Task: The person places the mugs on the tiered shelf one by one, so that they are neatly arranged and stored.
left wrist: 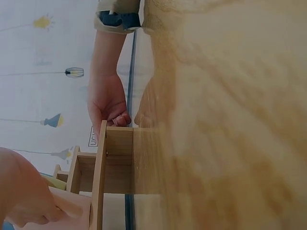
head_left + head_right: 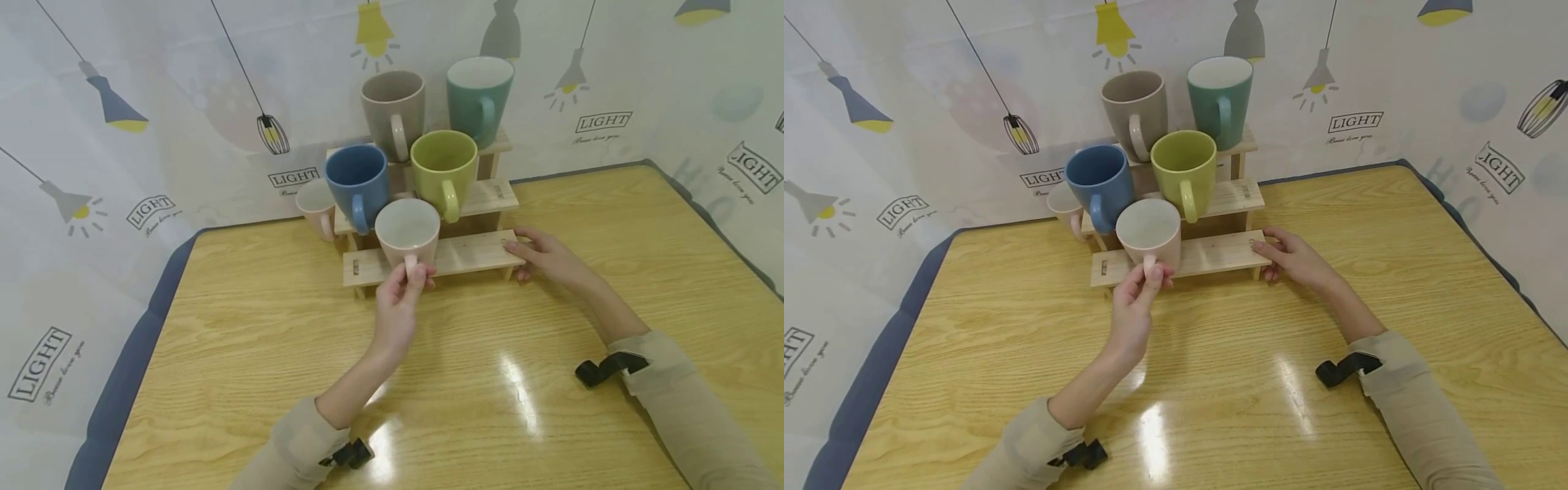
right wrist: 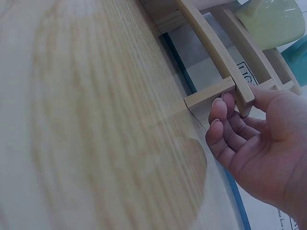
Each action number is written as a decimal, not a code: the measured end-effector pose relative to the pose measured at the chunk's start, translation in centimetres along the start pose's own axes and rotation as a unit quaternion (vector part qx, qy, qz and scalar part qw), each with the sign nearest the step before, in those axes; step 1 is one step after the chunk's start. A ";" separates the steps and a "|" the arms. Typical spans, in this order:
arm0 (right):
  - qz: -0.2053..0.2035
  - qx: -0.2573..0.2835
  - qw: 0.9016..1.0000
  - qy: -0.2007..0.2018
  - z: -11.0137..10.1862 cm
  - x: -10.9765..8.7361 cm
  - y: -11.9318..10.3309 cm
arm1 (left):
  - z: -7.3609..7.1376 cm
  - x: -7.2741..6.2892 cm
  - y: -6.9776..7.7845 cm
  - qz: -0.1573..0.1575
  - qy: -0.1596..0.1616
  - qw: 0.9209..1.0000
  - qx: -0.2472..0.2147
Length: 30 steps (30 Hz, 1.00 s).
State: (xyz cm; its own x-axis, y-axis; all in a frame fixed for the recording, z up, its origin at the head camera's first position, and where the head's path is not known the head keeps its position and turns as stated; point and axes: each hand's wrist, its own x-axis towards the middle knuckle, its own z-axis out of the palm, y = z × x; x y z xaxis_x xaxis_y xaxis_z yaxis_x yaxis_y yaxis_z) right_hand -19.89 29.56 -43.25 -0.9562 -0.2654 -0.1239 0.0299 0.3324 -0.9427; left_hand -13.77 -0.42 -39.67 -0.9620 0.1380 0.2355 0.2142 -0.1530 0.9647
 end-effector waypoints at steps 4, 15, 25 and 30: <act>0.000 0.003 1.000 0.000 0.0 0.0 0.0 | -0.2 0.1 0.2 -0.004 -0.003 1.000 -0.009; -0.002 -0.009 1.000 0.002 -0.2 0.2 0.2 | -1.3 0.6 0.3 -0.026 -0.006 0.999 -0.038; -0.002 -0.010 1.000 0.000 -0.2 0.1 0.0 | -2.1 0.8 0.8 -0.045 0.035 0.998 0.005; -0.002 -0.012 1.000 -0.001 -0.1 0.0 -0.1 | -2.4 0.8 1.0 -0.028 0.055 0.996 0.057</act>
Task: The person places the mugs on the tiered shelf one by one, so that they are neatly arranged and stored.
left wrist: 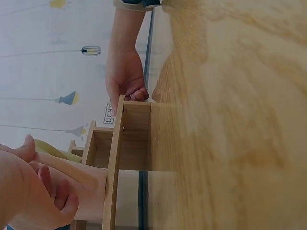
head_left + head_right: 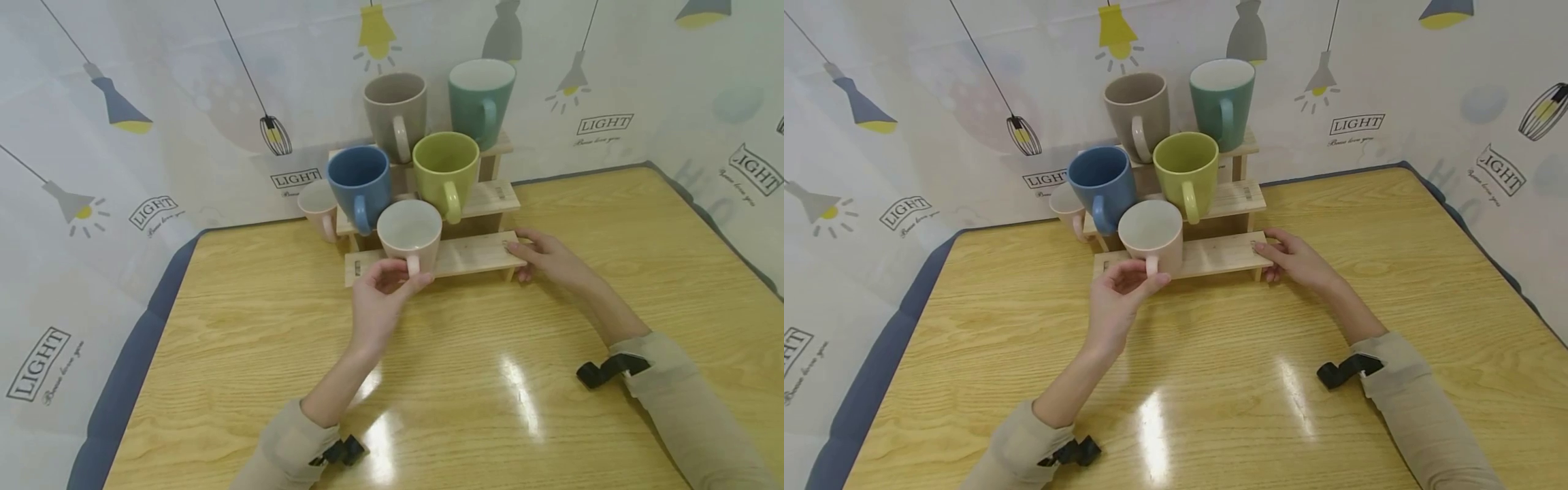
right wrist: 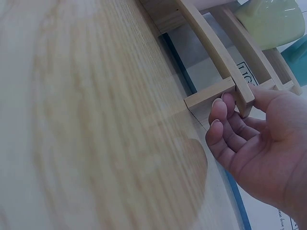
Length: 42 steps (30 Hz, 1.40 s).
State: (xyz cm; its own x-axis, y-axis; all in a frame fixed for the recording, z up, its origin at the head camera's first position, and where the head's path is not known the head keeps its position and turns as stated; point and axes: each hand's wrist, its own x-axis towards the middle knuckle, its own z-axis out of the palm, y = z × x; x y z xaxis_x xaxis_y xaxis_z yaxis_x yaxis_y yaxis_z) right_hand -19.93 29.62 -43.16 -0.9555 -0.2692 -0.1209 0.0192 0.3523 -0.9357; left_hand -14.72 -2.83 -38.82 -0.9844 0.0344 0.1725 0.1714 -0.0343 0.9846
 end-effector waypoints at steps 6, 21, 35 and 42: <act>0.001 -0.001 1.000 0.000 0.0 0.1 0.0 | -0.3 0.1 0.0 0.008 0.004 1.000 0.024; 0.007 0.004 1.000 0.004 0.1 0.1 0.1 | -2.7 -0.4 0.4 -0.003 -0.022 1.000 0.010; 0.012 0.010 1.000 0.000 0.0 0.0 0.1 | -7.4 0.6 0.2 -0.009 0.050 0.999 0.008; 0.009 0.004 1.000 0.001 0.1 -0.1 -0.1 | -9.8 2.4 -0.5 -0.024 0.087 0.996 0.019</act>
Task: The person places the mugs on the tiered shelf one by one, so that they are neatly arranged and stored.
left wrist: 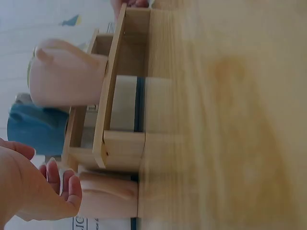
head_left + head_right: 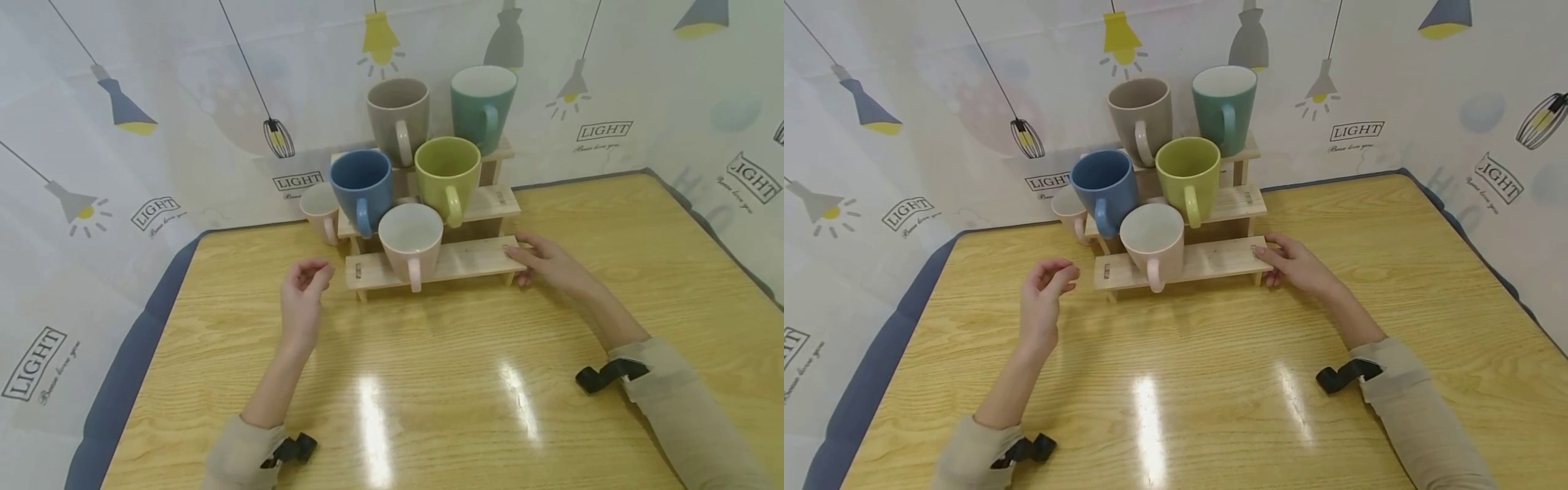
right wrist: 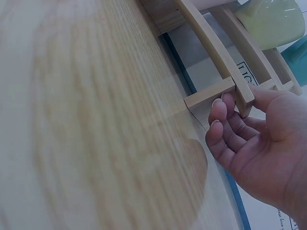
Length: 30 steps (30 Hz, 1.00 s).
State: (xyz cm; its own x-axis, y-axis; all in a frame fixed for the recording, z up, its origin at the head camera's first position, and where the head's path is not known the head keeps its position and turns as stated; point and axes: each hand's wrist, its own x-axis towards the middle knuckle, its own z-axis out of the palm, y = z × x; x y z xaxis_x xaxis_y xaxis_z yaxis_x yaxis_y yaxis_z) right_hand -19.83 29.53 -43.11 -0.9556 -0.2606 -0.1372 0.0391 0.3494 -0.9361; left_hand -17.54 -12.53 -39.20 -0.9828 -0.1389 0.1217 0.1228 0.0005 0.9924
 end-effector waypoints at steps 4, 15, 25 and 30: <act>0.001 -0.007 1.000 0.003 0.1 -0.1 0.0 | -0.9 1.4 -0.2 -0.011 0.017 1.000 0.014; 0.000 -0.009 1.000 0.003 0.1 0.1 -0.1 | -2.0 4.9 -0.9 -0.058 0.020 0.998 0.016; -0.002 -0.005 1.000 0.002 0.1 0.0 0.0 | -1.4 7.1 -1.6 -0.083 -0.006 0.996 0.030; 0.002 0.001 1.000 0.002 0.0 0.1 0.2 | -0.9 8.0 -1.8 -0.098 -0.037 0.994 0.028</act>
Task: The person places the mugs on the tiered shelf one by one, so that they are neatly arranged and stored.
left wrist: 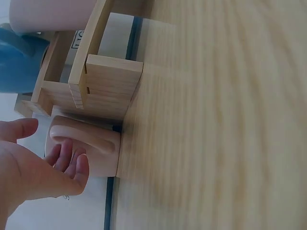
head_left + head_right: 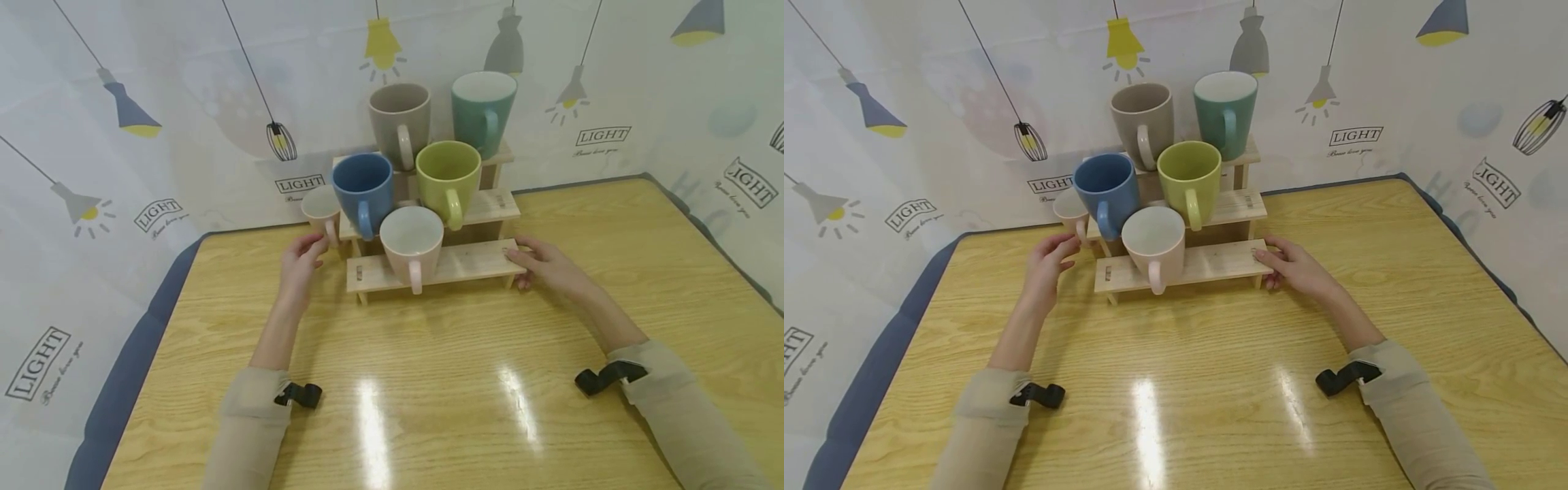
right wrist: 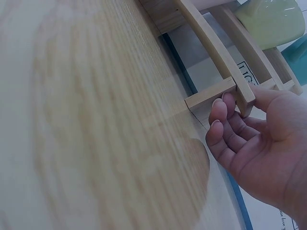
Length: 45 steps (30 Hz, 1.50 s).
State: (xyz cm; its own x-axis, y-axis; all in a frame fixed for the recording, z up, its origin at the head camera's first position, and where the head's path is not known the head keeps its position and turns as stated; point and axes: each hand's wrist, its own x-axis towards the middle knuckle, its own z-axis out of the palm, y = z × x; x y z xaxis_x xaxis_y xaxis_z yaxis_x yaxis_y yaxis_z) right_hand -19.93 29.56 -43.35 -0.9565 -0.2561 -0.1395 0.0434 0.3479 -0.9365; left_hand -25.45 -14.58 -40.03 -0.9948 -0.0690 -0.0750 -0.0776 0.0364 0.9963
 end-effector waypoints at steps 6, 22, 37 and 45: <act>0.000 -0.006 1.000 -0.002 -0.1 0.0 0.3 | 0.5 1.1 0.0 -0.038 -0.019 0.999 -0.034; 0.001 0.002 1.000 0.001 0.0 0.0 0.1 | 2.1 3.0 -0.6 -0.038 -0.018 0.996 -0.079; 0.001 -0.009 1.000 0.002 0.0 0.0 0.0 | 2.7 2.7 -0.8 -0.013 -0.024 0.998 -0.049; -0.008 -0.012 1.000 0.003 0.1 0.1 0.1 | 2.7 1.8 -1.3 0.073 0.007 0.997 0.009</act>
State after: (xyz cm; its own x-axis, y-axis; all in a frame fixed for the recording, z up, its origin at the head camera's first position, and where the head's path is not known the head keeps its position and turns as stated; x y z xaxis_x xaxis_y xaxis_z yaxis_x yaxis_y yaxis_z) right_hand -19.97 29.46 -43.51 -0.9590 -0.2553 -0.1229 0.0218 0.3659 -0.9304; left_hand -27.36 -12.05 -41.56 -0.9945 -0.0759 0.0725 0.0677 0.0641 0.9956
